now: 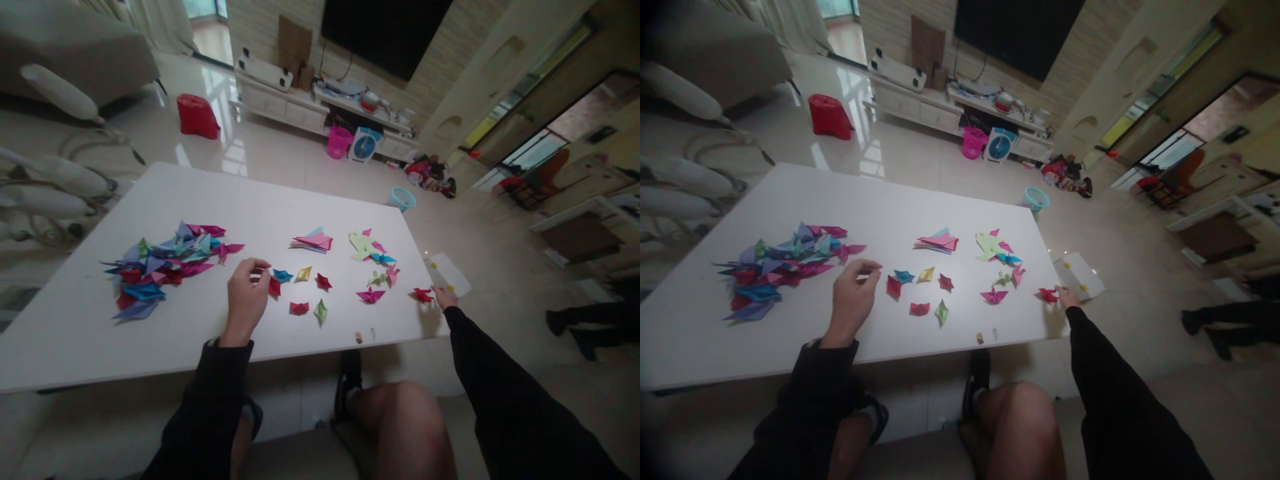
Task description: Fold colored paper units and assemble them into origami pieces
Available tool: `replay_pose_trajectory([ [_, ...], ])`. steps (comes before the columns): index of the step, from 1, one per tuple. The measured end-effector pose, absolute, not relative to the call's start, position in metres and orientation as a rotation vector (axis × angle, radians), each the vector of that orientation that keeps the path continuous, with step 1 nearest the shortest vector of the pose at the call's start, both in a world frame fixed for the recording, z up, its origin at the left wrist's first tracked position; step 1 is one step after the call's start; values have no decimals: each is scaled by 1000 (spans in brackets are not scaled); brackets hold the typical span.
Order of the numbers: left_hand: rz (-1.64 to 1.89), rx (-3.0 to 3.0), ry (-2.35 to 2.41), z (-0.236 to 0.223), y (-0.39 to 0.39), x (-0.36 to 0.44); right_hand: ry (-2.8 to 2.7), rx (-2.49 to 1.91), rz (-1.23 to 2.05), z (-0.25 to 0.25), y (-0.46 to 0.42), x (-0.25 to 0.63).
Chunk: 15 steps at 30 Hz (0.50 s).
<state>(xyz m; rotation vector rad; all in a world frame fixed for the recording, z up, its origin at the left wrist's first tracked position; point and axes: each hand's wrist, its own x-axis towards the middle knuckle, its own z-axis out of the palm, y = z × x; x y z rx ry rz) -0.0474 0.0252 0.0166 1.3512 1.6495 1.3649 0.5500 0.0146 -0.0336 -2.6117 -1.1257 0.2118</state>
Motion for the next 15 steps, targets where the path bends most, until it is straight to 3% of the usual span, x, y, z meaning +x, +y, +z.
replay_pose_trajectory([
  [7,1268,1427,1649,8,32,-34,-1285,-2471,546,-79,67,514],
  [15,1221,1431,1650,16,28,-42,-1734,-2370,595,-93,98,445],
])
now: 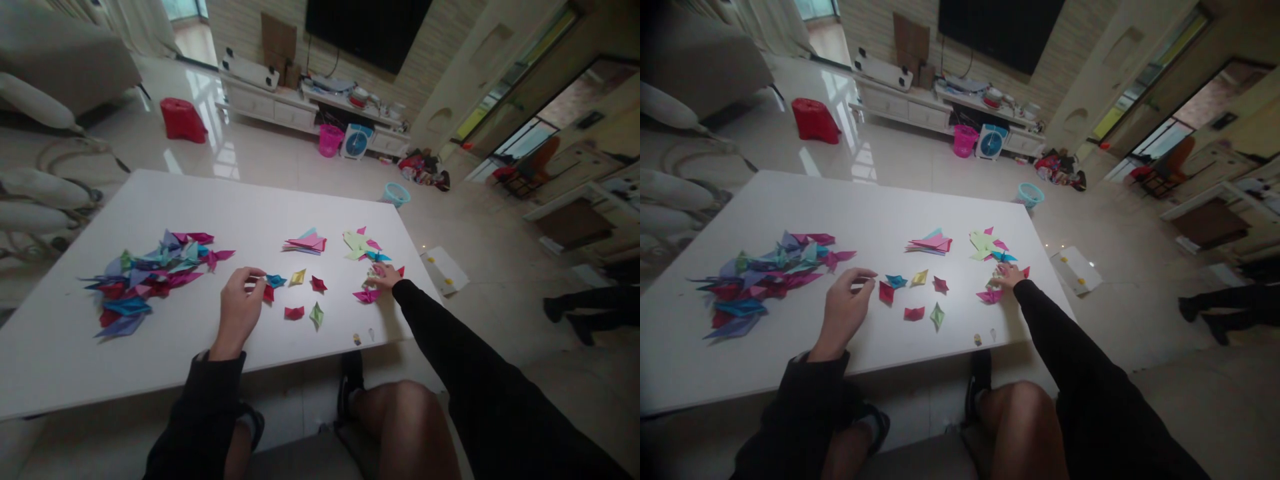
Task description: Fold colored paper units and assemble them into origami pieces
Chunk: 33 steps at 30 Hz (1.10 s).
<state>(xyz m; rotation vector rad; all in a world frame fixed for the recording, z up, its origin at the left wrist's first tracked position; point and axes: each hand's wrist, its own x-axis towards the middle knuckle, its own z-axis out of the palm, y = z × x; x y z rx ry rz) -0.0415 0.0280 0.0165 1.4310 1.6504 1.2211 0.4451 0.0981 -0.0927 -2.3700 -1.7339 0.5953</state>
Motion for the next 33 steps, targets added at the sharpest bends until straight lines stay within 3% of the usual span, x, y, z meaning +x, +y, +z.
replay_pose_trajectory([
  [11,1284,1389,1615,21,21,-57,-1968,-2210,389,-84,69,399],
  [22,1384,1307,1503,22,20,-59,-1980,-2003,289,-23,86,364],
  [26,1410,1302,1469,23,20,-61,-2144,-1686,331,-11,116,301],
  [33,1433,1279,1483,30,16,-71,-2271,-1272,550,-24,166,107],
])
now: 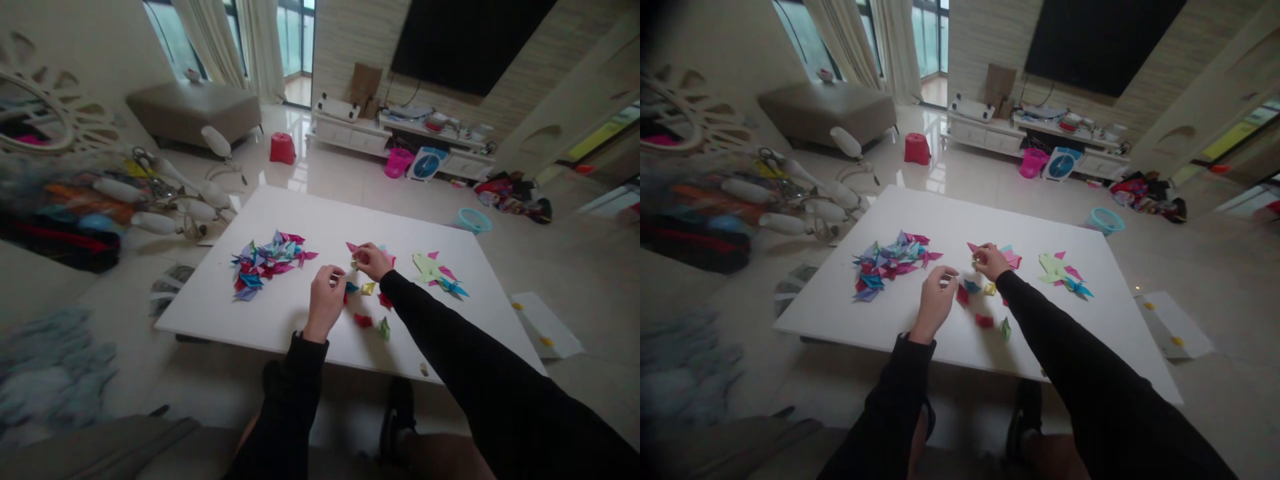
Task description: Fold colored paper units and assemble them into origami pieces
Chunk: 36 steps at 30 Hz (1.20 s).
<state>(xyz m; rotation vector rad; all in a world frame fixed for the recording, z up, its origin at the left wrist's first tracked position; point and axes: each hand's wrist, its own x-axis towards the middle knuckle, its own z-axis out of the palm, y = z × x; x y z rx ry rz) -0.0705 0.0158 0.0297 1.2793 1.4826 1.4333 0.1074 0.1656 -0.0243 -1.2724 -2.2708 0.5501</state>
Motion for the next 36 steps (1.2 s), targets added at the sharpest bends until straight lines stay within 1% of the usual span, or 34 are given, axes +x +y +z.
replay_pose_trajectory([
  [5,1479,1240,1531,31,17,-84,-2285,-1200,733,-35,196,-17],
  [10,1549,1161,1594,30,18,-99,-2275,-1155,764,-31,223,-98],
  [15,1610,1098,1638,28,19,-107,-2316,-926,805,-27,231,-130],
  [19,1607,1122,1634,30,18,-104,-2190,-834,738,-15,226,-115],
  [23,1565,1179,1615,31,15,-98,-2168,-748,754,1,216,-56],
  [26,1455,1235,1568,28,15,-95,-2218,-890,651,2,208,24],
  [28,1371,1271,1539,25,15,-92,-2228,-1063,537,-3,199,93],
  [32,1291,1317,1531,21,17,-84,-2044,-1490,344,-12,170,253],
  [36,1244,1342,1537,19,20,-76,-1668,-2021,142,-9,132,392],
])
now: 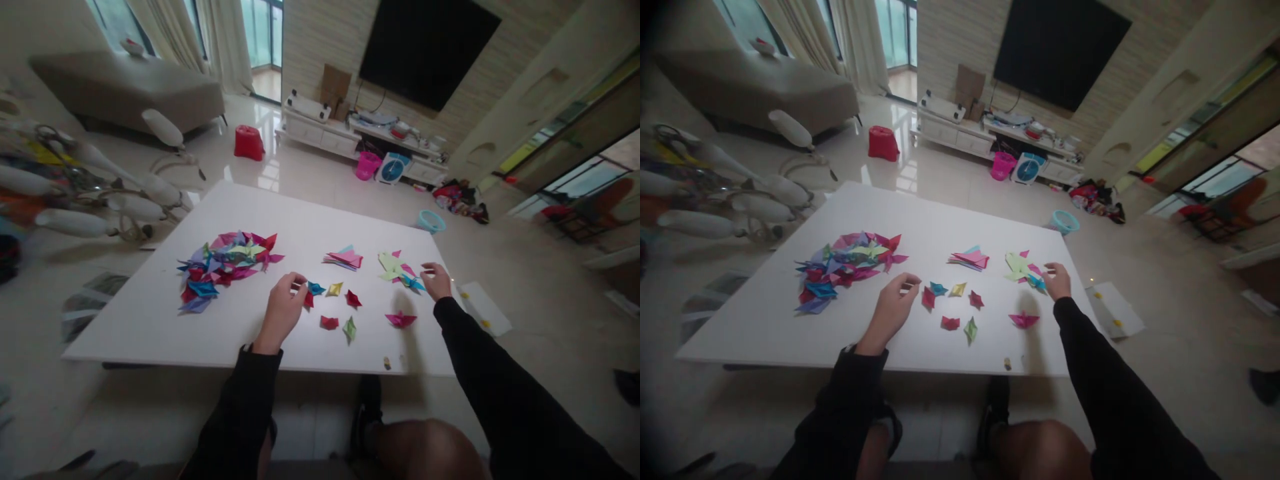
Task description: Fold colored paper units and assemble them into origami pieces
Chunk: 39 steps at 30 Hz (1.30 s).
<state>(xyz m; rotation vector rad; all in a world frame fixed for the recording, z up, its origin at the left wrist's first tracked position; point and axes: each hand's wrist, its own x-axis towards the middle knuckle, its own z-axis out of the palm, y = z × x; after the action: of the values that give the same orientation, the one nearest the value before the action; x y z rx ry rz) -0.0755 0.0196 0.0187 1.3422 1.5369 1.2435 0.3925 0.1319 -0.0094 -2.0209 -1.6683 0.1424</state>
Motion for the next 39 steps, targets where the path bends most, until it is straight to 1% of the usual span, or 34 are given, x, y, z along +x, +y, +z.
replay_pose_trajectory([
  [2,1221,1356,1547,17,21,-70,-1592,-2141,135,-10,118,438],
  [5,1184,1384,1559,14,25,-60,-1624,-2226,221,-23,108,469],
  [10,1051,1459,1603,6,31,-44,-1805,-2233,342,-61,122,457],
  [15,953,1510,1590,2,34,-36,-1901,-2260,341,-88,138,434],
  [19,933,1546,1600,3,33,-37,-1898,-2270,285,-85,127,434],
  [22,949,1530,1595,7,31,-41,-1944,-2188,277,-76,106,431],
  [25,967,1511,1574,10,29,-44,-2060,-2055,342,-71,78,417],
  [29,998,1502,1573,10,26,-45,-2221,-1831,506,-76,42,392],
  [32,1023,1473,1550,8,24,-45,-2268,-1744,531,-82,24,378],
  [39,1116,1456,1513,6,23,-48,-2299,-1678,454,-86,30,362],
])
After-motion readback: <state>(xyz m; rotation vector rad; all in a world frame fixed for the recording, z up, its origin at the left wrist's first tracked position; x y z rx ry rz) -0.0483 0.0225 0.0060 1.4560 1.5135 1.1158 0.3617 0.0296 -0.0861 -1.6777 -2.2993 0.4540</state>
